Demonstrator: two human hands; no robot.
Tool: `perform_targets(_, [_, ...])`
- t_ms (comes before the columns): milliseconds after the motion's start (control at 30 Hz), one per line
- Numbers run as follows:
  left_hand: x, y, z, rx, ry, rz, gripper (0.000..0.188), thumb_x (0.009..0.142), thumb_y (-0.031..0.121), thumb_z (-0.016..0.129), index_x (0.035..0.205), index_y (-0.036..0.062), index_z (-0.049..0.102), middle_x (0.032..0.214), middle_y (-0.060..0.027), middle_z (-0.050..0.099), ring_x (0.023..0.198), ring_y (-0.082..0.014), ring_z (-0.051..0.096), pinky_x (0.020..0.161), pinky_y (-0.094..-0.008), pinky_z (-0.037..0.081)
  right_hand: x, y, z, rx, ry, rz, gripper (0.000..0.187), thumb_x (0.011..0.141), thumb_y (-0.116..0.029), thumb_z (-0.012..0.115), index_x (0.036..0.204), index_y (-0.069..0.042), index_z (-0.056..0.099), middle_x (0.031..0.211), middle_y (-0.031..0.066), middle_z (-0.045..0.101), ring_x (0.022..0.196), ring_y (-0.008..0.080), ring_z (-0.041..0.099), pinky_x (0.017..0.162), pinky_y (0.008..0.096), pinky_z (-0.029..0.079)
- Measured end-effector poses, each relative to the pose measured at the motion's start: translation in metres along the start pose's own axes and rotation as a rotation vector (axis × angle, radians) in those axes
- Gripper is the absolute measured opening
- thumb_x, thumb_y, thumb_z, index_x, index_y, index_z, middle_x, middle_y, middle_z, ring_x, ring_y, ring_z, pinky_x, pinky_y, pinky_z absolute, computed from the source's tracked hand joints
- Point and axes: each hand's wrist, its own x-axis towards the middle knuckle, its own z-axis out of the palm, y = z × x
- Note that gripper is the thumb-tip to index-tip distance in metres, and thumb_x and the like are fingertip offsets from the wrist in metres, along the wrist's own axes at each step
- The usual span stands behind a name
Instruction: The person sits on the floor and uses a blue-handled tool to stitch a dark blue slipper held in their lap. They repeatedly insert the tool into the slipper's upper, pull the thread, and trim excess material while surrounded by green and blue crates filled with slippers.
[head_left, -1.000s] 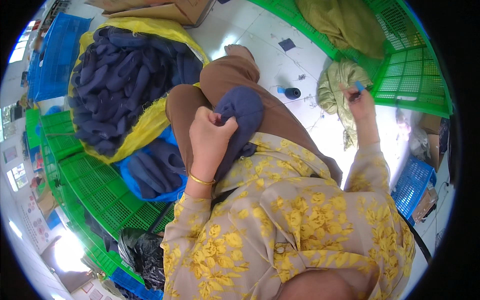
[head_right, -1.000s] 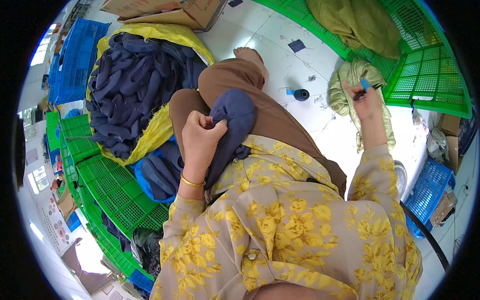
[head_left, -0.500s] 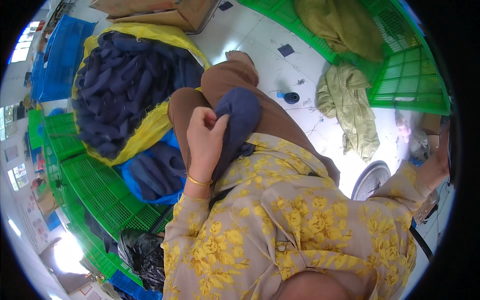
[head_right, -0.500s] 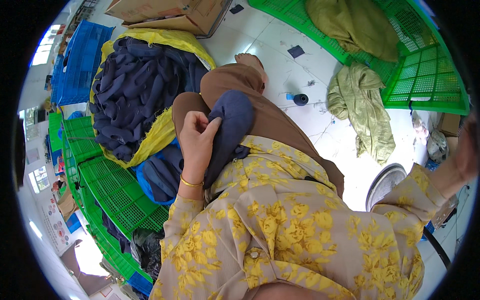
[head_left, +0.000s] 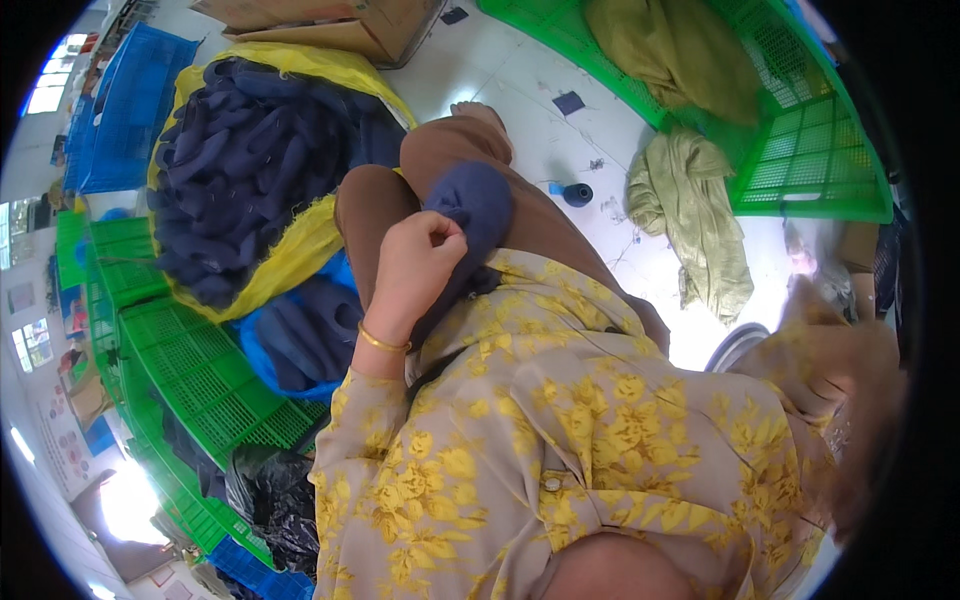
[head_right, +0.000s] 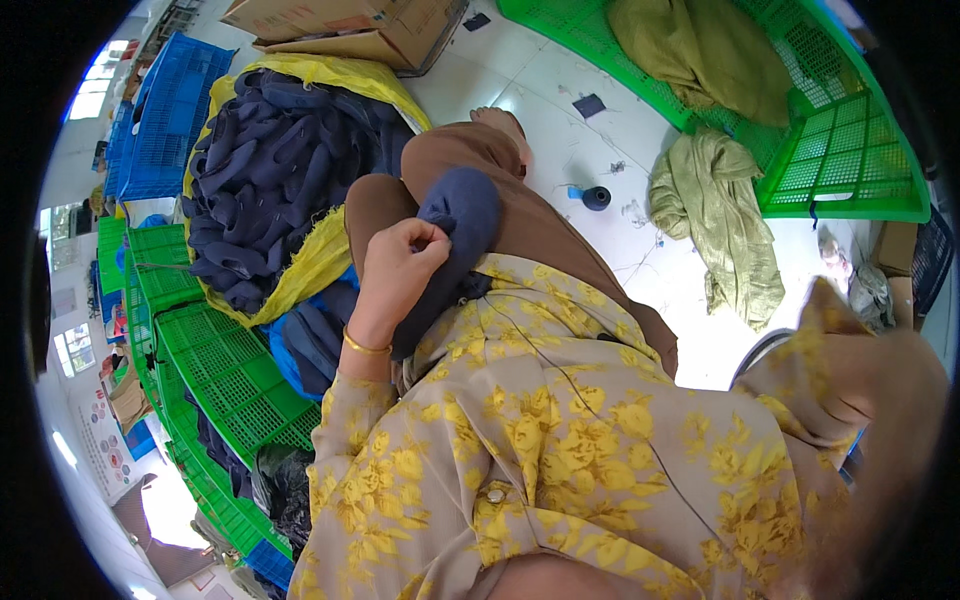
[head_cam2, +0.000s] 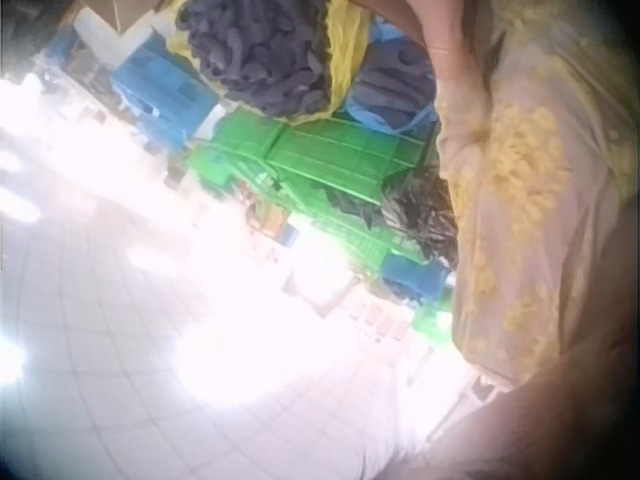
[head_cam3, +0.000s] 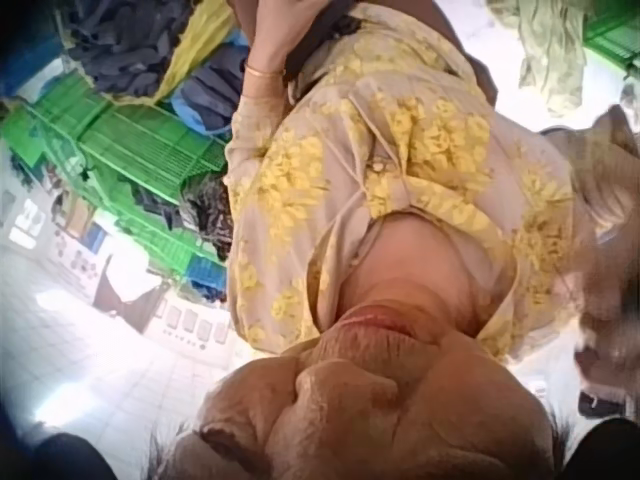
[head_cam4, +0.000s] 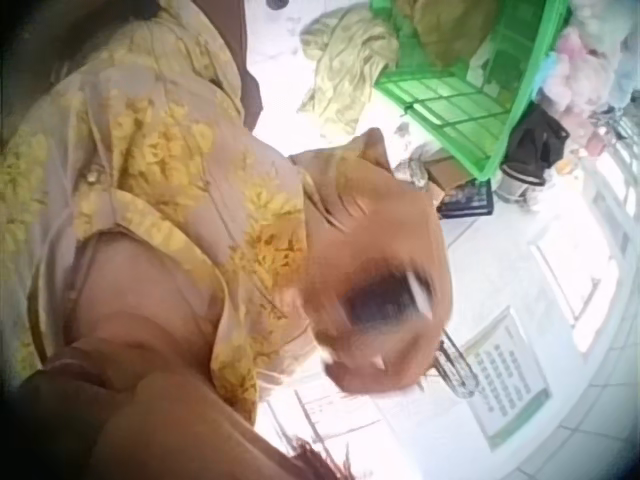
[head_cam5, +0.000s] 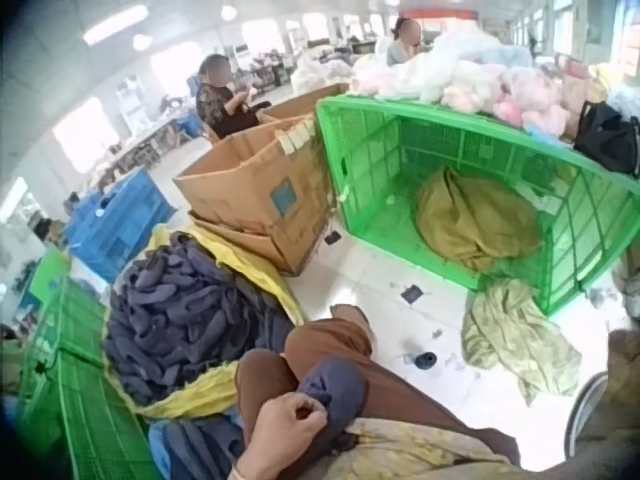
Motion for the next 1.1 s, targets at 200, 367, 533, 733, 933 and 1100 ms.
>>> perform_targets(200, [-0.029,-0.002,-0.018,-0.4,-0.099,-0.158,0.012,0.083,0.009,0.066,0.084,-0.003,0.067,0.114,-0.0104,0.065,0.086,-0.0077,0.057,0.079,-0.0227,0.047,0.012,0.197,0.036,-0.458,0.052,0.453,0.02,0.086,-0.007,0.057,0.105,-0.004,0.065,0.1,0.0111,0.069,0.092,0.0238,0.065,0.08,0.033,0.05])
perform_targets(367, [-0.035,-0.004,-0.02,-0.567,-0.151,-0.114,0.006,0.091,0.006,0.063,0.09,0.0,0.063,0.113,-0.0078,0.064,0.102,-0.0107,0.057,0.09,-0.0225,0.041,0.01,0.269,0.058,-0.712,-0.049,0.556,0.035,0.075,0.002,0.056,0.106,-0.013,0.065,0.093,0.0103,0.064,0.089,0.03,0.063,0.077,0.0381,0.049])
perform_targets(533, [-0.029,-0.009,-0.02,-0.358,-0.071,-0.091,0.006,0.092,0.006,0.061,0.09,0.0005,0.06,0.097,-0.0005,0.063,0.089,-0.0058,0.056,0.08,-0.0189,0.043,0.009,0.277,0.043,-0.546,-0.113,0.582,0.026,0.079,-0.003,0.058,0.103,-0.01,0.064,0.09,0.0104,0.063,0.086,0.0302,0.062,0.074,0.0386,0.048])
perform_targets(733, [-0.033,0.001,-0.01,-0.423,-0.098,-0.072,0.005,0.092,0.005,0.06,0.093,-0.0001,0.062,0.085,0.0015,0.062,0.08,-0.0049,0.055,0.075,-0.0189,0.045,0.008,0.276,0.052,-0.611,-0.002,0.598,0.014,0.084,-0.007,0.058,0.097,-0.007,0.063,0.087,0.0102,0.062,0.082,0.0292,0.061,0.073,0.038,0.047])
perform_targets(933, [-0.027,-0.012,0.0,-0.253,0.034,0.005,0.007,0.093,0.006,0.06,0.094,-0.0012,0.062,0.087,0.0005,0.063,0.08,-0.0051,0.056,0.074,-0.0195,0.046,0.011,0.271,0.049,-0.552,-0.029,0.644,0.016,0.079,-0.009,0.064,0.095,-0.007,0.062,0.089,0.0099,0.06,0.08,0.0286,0.06,0.069,0.035,0.047])
perform_targets(1100, [-0.029,-0.008,0.011,-0.284,0.011,0.009,0.007,0.094,0.006,0.058,0.094,-0.0008,0.06,0.092,-0.0031,0.066,0.069,-0.0043,0.051,0.063,-0.019,0.043,0.009,0.293,0.062,-0.312,0.522,0.395,0.011,0.09,-0.013,0.061,0.097,-0.006,0.063,0.085,0.0085,0.064,0.062,0.0188,0.055,0.057,0.0283,0.044])
